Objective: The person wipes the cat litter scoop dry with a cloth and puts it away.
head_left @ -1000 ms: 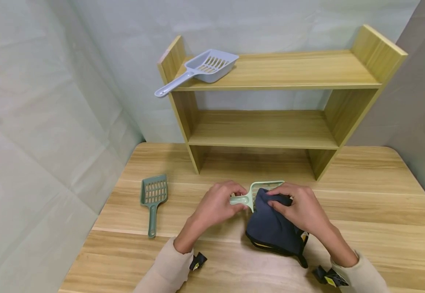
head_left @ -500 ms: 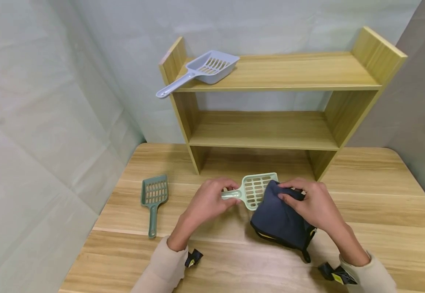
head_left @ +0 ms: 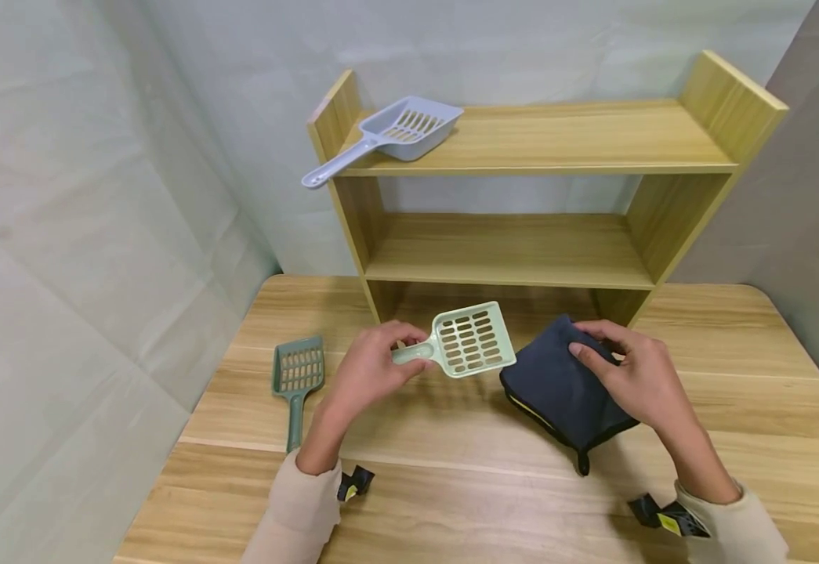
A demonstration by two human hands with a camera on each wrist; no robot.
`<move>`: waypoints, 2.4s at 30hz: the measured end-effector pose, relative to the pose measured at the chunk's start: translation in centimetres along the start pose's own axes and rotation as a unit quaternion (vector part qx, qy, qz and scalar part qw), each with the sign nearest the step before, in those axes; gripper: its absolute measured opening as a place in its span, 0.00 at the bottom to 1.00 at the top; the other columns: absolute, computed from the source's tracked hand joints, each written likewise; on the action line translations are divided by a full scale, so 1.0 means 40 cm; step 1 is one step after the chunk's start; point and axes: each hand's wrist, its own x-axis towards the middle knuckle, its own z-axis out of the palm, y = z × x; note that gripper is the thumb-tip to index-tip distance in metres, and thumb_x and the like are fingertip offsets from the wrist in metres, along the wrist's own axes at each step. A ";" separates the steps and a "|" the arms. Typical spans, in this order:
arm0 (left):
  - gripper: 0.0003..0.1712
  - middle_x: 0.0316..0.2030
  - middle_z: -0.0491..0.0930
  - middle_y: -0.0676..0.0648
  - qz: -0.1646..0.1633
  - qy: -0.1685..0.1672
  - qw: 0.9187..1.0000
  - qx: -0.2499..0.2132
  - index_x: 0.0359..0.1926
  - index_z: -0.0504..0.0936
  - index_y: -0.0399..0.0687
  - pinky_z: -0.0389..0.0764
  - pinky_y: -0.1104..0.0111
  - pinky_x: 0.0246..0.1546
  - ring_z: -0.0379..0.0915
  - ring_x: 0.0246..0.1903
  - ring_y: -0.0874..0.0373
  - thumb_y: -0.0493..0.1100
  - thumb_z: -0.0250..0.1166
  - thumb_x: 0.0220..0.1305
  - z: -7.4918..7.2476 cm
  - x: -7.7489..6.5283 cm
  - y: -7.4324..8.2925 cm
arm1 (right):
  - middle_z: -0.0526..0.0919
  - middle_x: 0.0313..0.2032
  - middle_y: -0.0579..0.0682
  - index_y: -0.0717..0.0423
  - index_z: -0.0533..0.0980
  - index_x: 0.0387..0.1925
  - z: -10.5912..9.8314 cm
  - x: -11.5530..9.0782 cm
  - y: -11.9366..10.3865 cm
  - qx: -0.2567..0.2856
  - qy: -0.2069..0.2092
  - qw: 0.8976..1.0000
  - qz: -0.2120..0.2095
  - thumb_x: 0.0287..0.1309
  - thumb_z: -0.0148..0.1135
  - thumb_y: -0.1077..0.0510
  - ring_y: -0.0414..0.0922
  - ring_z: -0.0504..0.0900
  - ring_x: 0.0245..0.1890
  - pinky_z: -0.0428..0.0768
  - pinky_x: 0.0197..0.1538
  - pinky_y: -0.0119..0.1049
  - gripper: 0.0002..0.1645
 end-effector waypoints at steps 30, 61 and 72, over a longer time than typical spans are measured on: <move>0.17 0.41 0.91 0.48 0.074 -0.026 0.994 -0.079 0.48 0.93 0.43 0.84 0.67 0.45 0.84 0.40 0.59 0.40 0.82 0.58 0.039 0.008 0.015 | 0.90 0.51 0.45 0.36 0.77 0.67 0.040 0.006 -0.014 0.525 -0.201 0.800 0.210 0.83 0.54 0.59 0.44 0.94 0.41 0.91 0.40 0.39 0.20; 0.20 0.42 0.91 0.48 0.019 -0.023 0.998 -0.061 0.55 0.92 0.45 0.80 0.69 0.38 0.78 0.36 0.61 0.41 0.81 0.60 0.007 0.004 -0.011 | 0.85 0.64 0.47 0.42 0.72 0.77 0.008 0.005 0.015 0.670 -0.259 0.683 0.129 0.79 0.37 0.74 0.47 0.92 0.51 0.91 0.48 0.41 0.38; 0.20 0.41 0.91 0.47 0.037 -0.031 0.994 -0.097 0.53 0.92 0.43 0.80 0.69 0.37 0.78 0.35 0.59 0.39 0.81 0.60 0.025 0.009 -0.018 | 0.85 0.64 0.48 0.43 0.74 0.75 0.021 0.005 0.004 0.682 -0.256 0.672 0.134 0.77 0.37 0.75 0.47 0.91 0.55 0.90 0.50 0.41 0.38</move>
